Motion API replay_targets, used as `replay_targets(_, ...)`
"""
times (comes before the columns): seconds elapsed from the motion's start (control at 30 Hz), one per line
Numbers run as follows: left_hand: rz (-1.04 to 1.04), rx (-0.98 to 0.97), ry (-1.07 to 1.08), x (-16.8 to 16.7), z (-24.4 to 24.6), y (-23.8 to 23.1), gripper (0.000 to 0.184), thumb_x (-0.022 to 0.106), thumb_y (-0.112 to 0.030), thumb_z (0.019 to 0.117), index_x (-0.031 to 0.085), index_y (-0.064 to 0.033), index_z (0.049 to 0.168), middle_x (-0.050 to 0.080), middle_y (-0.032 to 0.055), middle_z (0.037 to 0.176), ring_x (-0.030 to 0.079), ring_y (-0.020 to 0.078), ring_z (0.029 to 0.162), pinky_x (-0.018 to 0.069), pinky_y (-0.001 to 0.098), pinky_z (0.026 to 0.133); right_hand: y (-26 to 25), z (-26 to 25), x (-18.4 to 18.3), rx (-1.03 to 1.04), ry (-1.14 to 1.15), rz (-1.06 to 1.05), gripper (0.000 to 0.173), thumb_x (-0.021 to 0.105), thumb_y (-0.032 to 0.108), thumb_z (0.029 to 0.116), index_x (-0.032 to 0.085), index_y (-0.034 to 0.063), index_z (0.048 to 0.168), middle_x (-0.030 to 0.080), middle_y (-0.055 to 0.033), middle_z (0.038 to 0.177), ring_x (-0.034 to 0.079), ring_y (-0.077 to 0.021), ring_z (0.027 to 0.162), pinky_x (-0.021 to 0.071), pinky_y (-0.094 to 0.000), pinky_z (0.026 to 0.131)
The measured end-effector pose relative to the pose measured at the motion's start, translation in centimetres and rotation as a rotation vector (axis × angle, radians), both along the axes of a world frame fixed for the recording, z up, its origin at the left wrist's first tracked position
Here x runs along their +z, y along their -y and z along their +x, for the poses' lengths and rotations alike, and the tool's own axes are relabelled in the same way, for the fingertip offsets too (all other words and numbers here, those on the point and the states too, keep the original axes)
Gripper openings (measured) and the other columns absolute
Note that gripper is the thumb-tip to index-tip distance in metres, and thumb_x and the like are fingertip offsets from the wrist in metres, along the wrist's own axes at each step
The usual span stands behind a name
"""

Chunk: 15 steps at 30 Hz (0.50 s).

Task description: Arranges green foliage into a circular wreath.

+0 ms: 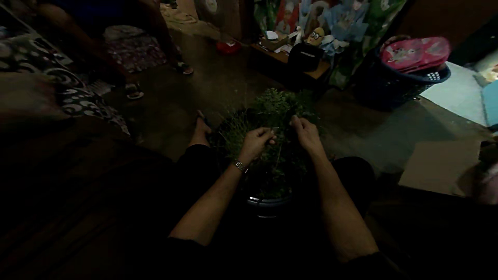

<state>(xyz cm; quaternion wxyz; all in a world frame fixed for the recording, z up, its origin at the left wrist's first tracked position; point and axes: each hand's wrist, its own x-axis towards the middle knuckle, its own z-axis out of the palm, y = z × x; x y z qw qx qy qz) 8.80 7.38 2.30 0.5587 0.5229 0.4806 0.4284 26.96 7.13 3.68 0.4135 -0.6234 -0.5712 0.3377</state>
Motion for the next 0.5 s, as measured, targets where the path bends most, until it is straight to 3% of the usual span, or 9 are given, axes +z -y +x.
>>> replay_targets(0.1,-0.015,-0.001,0.047,-0.7,-0.9,0.1,0.016,0.057,-0.010,0.1048,0.066,0.0010,0.112,0.067,0.0004,0.089,0.062,0.0038,0.074,0.0543,0.0204,0.072,1.0,-1.0,0.0,0.226,-0.013,-0.120,0.040,0.059,0.032,0.1055,0.065,-0.0022,0.125,0.066,-0.0196,0.119,0.064,-0.0265,0.101,0.0520,-0.0451,0.091)
replay_targets(0.2,0.002,-0.050,-0.013,-1.3,-1.6,0.6,0.015,0.060,-0.014,0.1039,0.068,-0.0026,0.103,0.067,-0.0019,0.084,0.061,0.0029,0.071,0.0535,0.0202,0.071,1.4,-2.6,-0.9,0.272,-0.128,-0.164,0.037,0.063,0.027,0.1034,0.066,-0.0003,0.128,0.068,-0.0162,0.122,0.065,-0.0204,0.107,0.0517,-0.0385,0.095)
replay_targets(0.27,0.014,-0.052,-0.044,-1.6,-1.6,0.7,0.014,0.063,-0.013,0.1021,0.069,-0.0015,0.097,0.068,-0.0019,0.079,0.062,0.0028,0.069,0.0536,0.0204,0.069,1.6,-3.5,-1.3,0.250,-0.241,-0.180,0.034,0.063,0.023,0.1034,0.066,-0.0017,0.127,0.070,-0.0136,0.115,0.064,-0.0152,0.098,0.0520,-0.0325,0.087)
replay_targets(0.33,0.039,-0.048,-0.071,-1.9,-1.6,0.8,0.015,0.064,-0.012,0.1012,0.071,-0.0014,0.092,0.068,-0.0023,0.076,0.062,0.0020,0.067,0.0528,0.0192,0.066,1.6,-4.1,-1.7,0.221,-0.313,-0.174,0.027,0.063,0.021,0.1034,0.070,-0.0015,0.116,0.071,-0.0067,0.095,0.062,-0.0064,0.079,0.0514,-0.0239,0.074)
replay_targets(0.4,0.066,-0.073,-0.134,-1.9,-1.9,1.0,0.016,0.063,-0.012,0.1021,0.071,-0.0012,0.095,0.070,-0.0013,0.081,0.064,0.0026,0.072,0.0545,0.0205,0.072,1.4,-4.2,-2.1,0.207,-0.384,-0.184,0.023,0.063,0.018,0.1030,0.071,-0.0020,0.112,0.070,-0.0053,0.091,0.062,-0.0058,0.076,0.0522,-0.0233,0.073)
replay_targets(0.5,0.116,-0.098,-0.218,-1.4,-2.1,1.7,0.018,0.058,-0.010,0.1039,0.071,0.0012,0.099,0.069,0.0002,0.084,0.063,0.0033,0.076,0.0534,0.0214,0.075,1.4,-4.2,-2.3,0.174,-0.395,-0.129,0.015,0.064,0.012,0.1017,0.069,-0.0015,0.098,0.067,-0.0029,0.084,0.061,-0.0052,0.072,0.0533,-0.0230,0.070)
